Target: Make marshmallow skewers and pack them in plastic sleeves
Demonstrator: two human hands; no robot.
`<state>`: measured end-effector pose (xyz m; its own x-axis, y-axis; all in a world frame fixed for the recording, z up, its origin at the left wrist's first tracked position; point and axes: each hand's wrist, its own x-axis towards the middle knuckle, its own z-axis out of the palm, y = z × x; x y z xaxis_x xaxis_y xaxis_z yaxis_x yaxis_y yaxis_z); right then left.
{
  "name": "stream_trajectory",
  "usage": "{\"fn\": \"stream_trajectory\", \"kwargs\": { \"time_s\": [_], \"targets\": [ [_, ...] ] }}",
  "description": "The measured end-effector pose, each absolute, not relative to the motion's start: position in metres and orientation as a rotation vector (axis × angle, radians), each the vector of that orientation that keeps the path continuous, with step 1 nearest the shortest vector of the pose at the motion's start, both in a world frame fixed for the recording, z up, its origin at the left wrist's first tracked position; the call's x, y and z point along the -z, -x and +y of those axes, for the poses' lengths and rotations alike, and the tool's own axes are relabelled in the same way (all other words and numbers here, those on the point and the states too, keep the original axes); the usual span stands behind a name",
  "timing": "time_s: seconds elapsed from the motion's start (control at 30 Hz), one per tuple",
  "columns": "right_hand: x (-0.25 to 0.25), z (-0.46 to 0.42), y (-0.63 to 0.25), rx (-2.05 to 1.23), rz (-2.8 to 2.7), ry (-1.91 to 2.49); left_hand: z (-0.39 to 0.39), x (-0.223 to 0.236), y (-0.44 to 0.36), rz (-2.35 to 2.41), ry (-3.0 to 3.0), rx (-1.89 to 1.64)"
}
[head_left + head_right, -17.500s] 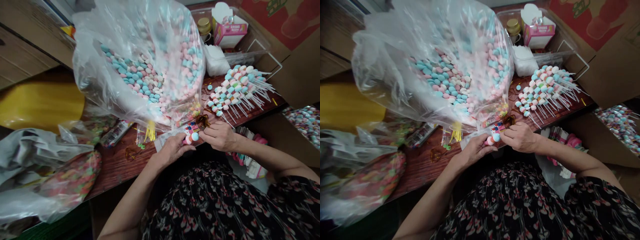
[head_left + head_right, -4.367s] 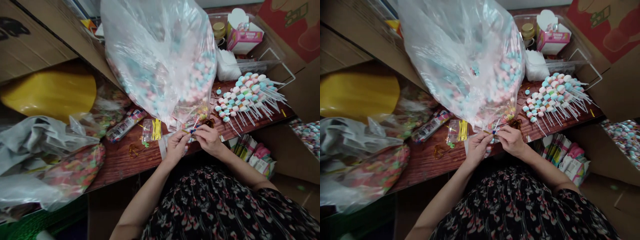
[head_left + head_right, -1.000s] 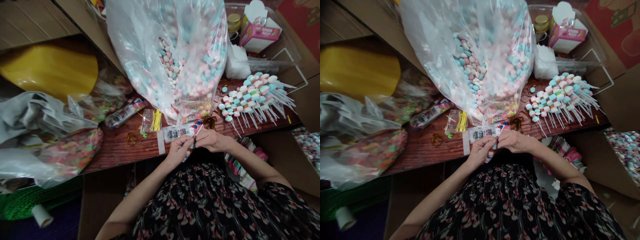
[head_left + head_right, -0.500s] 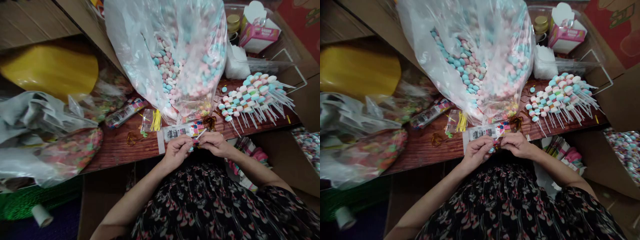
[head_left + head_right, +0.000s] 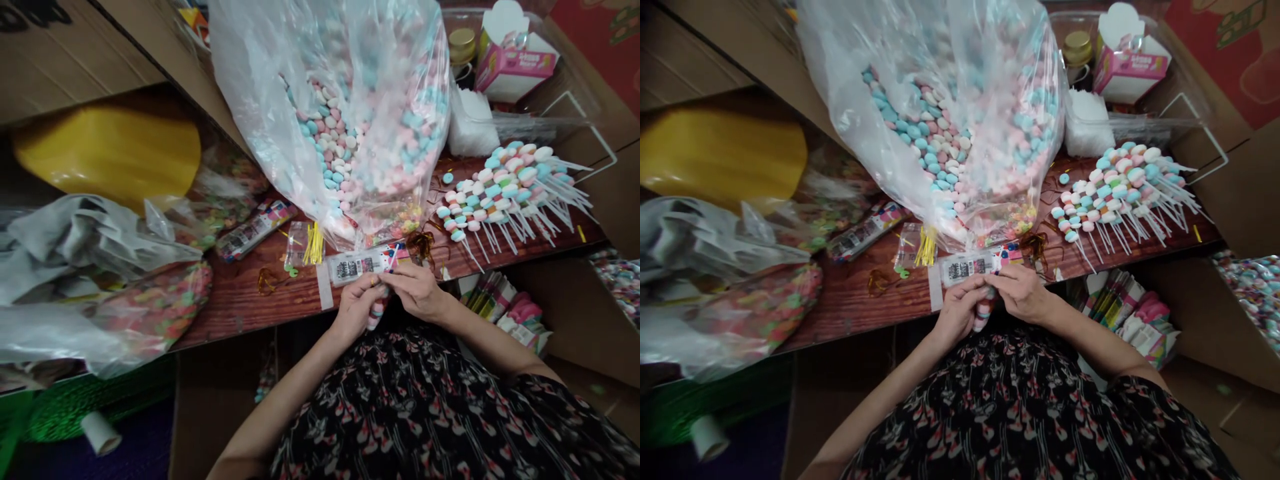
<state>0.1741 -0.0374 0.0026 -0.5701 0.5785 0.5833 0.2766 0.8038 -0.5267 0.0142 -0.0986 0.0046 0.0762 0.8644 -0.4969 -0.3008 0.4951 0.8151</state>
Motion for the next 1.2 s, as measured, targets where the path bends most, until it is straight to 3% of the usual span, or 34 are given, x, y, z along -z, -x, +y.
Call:
{"fn": "stream_trajectory", "kwargs": {
  "time_s": [0.73, 0.97, 1.1, 1.2],
  "targets": [
    [-0.012, -0.032, -0.188, -1.074, -2.209, 0.541, -0.106, -0.003, -0.016, 1.177, -0.675, -0.98],
    [-0.003, -0.051, -0.184, -0.968, -1.89, 0.826, -0.105, -0.004, -0.017, 1.213, -0.688, -1.085],
    [0.006, -0.052, -0.183, -1.319, -1.757, 0.938, -0.1, -0.008, -0.014, 1.275, -0.896, -1.095],
    [0.003, -0.04, -0.188, -1.592, -1.877, 0.79, -0.098, -0.014, -0.011, 1.239, -1.03, -1.011]
  ]
}}
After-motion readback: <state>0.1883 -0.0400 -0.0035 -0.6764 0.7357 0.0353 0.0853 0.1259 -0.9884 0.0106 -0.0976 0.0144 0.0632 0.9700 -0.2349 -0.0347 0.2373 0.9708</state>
